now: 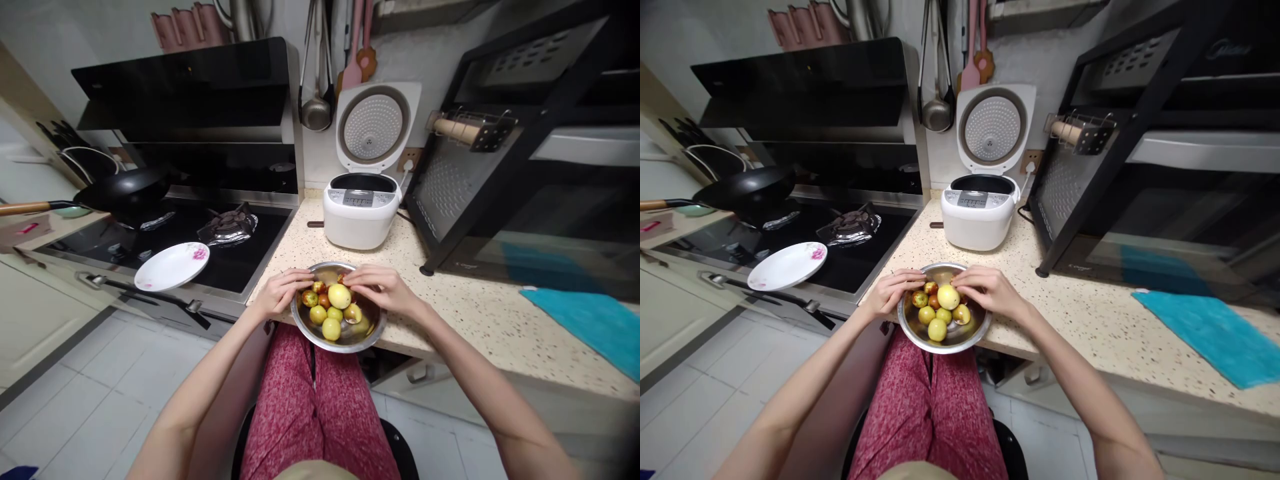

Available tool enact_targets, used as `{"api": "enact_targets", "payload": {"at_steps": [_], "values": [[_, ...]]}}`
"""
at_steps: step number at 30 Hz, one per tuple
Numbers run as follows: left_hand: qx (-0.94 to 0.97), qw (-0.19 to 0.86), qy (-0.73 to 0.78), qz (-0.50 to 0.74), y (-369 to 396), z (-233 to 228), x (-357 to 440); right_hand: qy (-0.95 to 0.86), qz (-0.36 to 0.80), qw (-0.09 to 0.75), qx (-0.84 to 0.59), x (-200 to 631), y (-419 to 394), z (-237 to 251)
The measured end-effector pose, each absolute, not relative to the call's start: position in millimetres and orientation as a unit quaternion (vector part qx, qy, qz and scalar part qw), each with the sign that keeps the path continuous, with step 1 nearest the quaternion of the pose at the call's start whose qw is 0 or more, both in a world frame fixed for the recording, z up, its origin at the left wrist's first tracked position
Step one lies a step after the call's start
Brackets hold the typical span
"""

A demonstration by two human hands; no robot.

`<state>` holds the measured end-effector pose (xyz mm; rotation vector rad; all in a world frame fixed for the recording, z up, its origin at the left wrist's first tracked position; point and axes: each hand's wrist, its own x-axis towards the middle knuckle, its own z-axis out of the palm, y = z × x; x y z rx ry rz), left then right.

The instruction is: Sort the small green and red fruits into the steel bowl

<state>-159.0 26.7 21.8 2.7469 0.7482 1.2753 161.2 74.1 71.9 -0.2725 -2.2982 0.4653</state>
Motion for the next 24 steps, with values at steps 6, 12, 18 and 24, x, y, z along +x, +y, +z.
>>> {"api": "enact_targets", "payload": {"at_steps": [6,12,18,24], "values": [[0.873,0.03,0.24,0.423,29,18,-158,-0.938,0.129,0.315,-0.063,173,23,69],[0.873,0.027,0.241,0.424,28,18,-159,-0.956,0.074,0.282,-0.042,175,-1,64],[0.885,0.009,0.262,0.385,27,21,-163,-0.945,-0.065,0.305,-0.1,177,-11,46],[0.907,-0.021,0.202,0.369,18,24,-157,-0.922,-0.08,0.347,-0.149,185,-11,35]]}}
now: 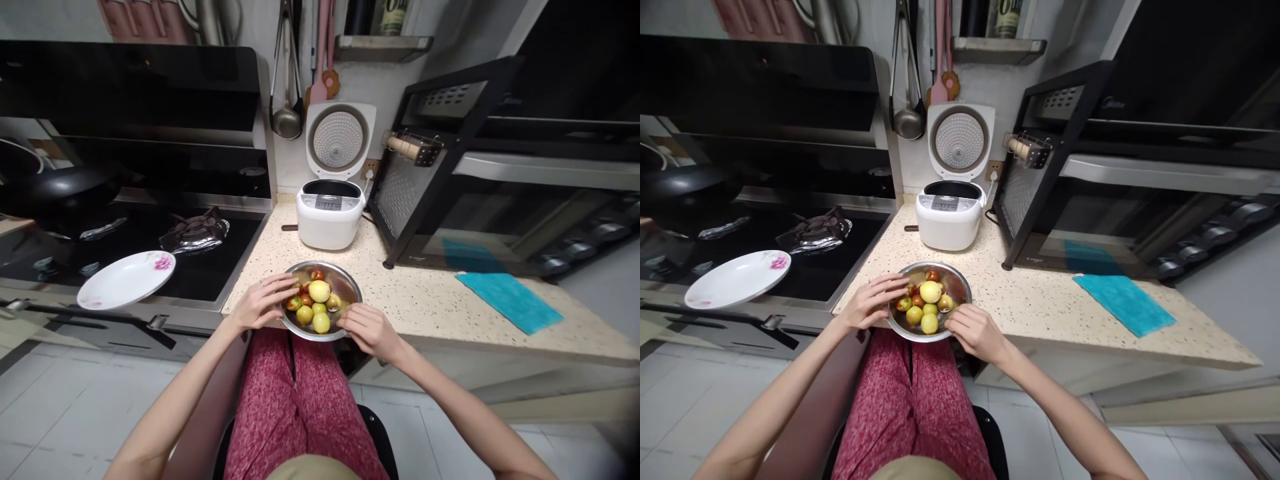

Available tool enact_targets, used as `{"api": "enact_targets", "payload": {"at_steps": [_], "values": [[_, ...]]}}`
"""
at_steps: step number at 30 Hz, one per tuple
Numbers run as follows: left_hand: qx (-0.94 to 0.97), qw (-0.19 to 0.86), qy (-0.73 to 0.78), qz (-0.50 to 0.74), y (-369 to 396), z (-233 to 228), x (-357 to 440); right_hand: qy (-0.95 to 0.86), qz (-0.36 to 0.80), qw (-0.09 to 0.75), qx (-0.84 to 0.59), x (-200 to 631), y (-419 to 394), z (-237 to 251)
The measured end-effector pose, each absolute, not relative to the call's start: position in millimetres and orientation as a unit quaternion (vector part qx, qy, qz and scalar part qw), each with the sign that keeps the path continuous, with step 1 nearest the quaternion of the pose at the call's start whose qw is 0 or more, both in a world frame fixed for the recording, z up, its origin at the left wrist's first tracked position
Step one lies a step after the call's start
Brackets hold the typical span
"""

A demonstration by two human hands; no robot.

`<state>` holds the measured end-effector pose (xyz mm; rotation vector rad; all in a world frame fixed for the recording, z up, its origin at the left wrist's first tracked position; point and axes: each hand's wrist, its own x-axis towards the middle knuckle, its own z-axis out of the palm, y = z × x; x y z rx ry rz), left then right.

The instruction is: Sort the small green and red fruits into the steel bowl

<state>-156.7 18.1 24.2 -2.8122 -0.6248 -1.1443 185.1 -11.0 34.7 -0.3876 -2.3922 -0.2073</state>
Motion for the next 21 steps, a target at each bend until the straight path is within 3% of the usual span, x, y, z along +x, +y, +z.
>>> {"api": "enact_targets", "payload": {"at_steps": [4,7,12,16,21], "values": [[-0.899,0.014,-0.17,-0.403,9,21,-147,-0.909,-0.087,0.373,-0.163,183,-14,31],[-0.862,-0.033,-0.227,-0.451,4,19,-140,-0.894,-0.086,0.4,-0.184,177,-15,25],[-0.671,-0.251,-0.45,-0.533,1,13,-121,-0.873,-0.078,0.432,-0.213,159,-14,14],[-0.523,-0.411,-0.507,-0.549,5,12,-100,-0.883,0.032,0.412,-0.224,150,-14,21],[-0.44,-0.442,-0.491,-0.608,8,17,-76,-0.872,0.198,0.376,-0.241,156,-15,41]]}}
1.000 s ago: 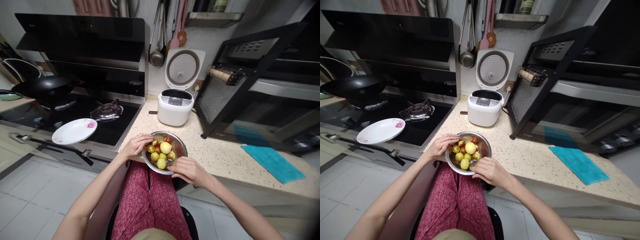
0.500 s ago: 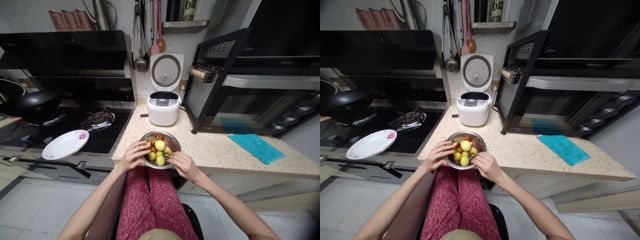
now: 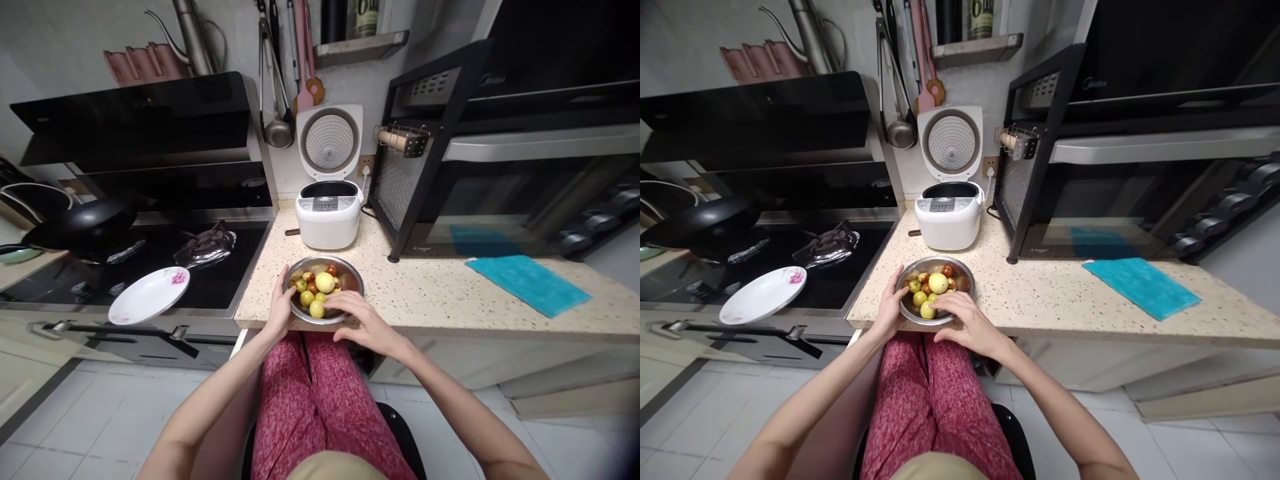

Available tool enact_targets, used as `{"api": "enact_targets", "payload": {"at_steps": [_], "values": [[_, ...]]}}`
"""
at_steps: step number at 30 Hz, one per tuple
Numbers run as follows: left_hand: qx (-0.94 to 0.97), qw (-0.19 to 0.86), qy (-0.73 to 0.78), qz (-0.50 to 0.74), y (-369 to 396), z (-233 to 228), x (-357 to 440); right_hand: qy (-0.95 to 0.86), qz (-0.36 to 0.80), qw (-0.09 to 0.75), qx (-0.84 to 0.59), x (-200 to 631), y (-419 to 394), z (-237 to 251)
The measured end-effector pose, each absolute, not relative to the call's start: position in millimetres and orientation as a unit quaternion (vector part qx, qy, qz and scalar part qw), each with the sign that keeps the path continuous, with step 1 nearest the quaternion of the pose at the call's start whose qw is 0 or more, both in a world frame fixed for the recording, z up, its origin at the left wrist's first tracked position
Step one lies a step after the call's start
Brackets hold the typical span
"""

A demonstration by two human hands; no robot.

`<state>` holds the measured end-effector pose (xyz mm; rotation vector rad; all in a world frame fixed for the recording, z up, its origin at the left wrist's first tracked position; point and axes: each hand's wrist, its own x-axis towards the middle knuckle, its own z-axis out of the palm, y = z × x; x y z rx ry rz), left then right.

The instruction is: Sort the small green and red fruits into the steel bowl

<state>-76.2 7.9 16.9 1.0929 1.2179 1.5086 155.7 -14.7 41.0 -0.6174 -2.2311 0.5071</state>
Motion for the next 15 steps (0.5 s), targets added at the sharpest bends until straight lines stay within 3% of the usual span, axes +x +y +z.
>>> {"api": "enact_targets", "payload": {"at_steps": [5,11,15], "values": [[0.45,0.42,0.47,0.633,15,13,-80,-0.831,0.224,0.395,-0.323,153,0,43],[0.587,0.191,0.454,0.642,41,11,-119,-0.836,0.248,0.376,-0.312,119,41,31],[0.618,0.094,0.451,0.637,50,23,-131,-0.822,0.285,0.367,-0.329,85,67,23]]}}
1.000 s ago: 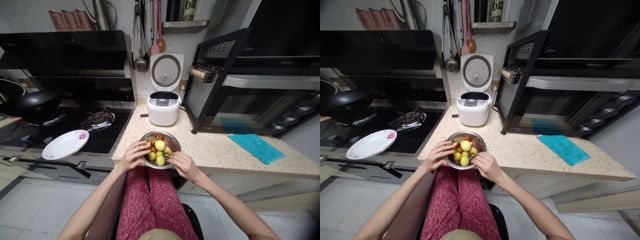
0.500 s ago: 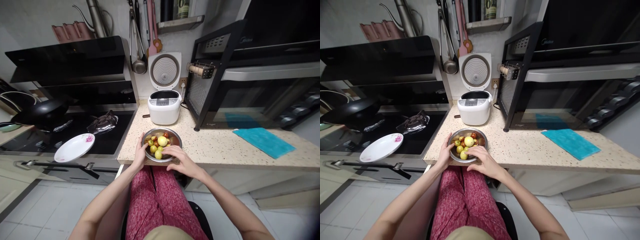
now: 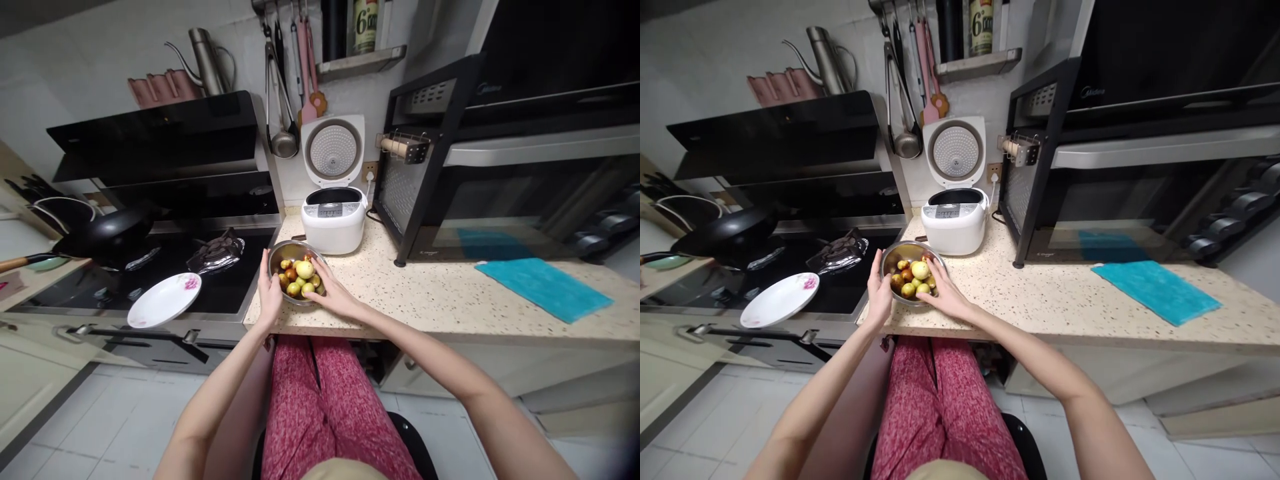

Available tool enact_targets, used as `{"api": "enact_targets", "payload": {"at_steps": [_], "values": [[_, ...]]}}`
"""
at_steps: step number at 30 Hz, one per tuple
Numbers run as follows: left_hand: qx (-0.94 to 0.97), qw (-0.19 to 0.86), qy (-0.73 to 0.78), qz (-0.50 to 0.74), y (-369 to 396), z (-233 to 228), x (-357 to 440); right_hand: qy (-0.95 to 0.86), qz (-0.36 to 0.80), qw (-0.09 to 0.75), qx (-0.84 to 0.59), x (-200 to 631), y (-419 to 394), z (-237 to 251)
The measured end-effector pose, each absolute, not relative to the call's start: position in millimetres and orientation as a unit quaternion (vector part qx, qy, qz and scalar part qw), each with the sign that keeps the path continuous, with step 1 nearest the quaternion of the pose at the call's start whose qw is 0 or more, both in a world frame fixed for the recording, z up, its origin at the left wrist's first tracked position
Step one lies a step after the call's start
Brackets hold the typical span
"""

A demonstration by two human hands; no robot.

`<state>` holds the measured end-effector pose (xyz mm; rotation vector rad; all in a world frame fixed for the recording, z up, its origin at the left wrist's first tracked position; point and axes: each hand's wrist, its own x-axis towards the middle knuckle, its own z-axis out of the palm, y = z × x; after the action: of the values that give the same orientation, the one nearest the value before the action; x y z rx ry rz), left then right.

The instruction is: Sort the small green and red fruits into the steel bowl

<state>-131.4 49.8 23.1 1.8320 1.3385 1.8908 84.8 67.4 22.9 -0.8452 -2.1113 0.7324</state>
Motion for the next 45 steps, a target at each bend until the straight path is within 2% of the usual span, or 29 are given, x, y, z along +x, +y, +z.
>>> {"api": "enact_targets", "payload": {"at_steps": [4,11,14,26,45], "values": [[0.634,0.032,0.45,0.629,50,38,-126,-0.794,0.315,0.389,-0.346,53,82,19],[0.625,0.057,0.464,0.625,53,46,-120,-0.786,0.275,0.428,-0.351,27,93,16],[0.623,0.06,0.461,0.63,56,45,-123,-0.792,0.258,0.432,-0.345,27,97,15],[0.679,-0.047,0.434,0.59,57,60,-132,-0.782,0.269,0.443,-0.346,31,99,13],[0.741,-0.099,0.393,0.534,59,58,-136,-0.777,0.248,0.44,-0.376,31,109,9]]}}
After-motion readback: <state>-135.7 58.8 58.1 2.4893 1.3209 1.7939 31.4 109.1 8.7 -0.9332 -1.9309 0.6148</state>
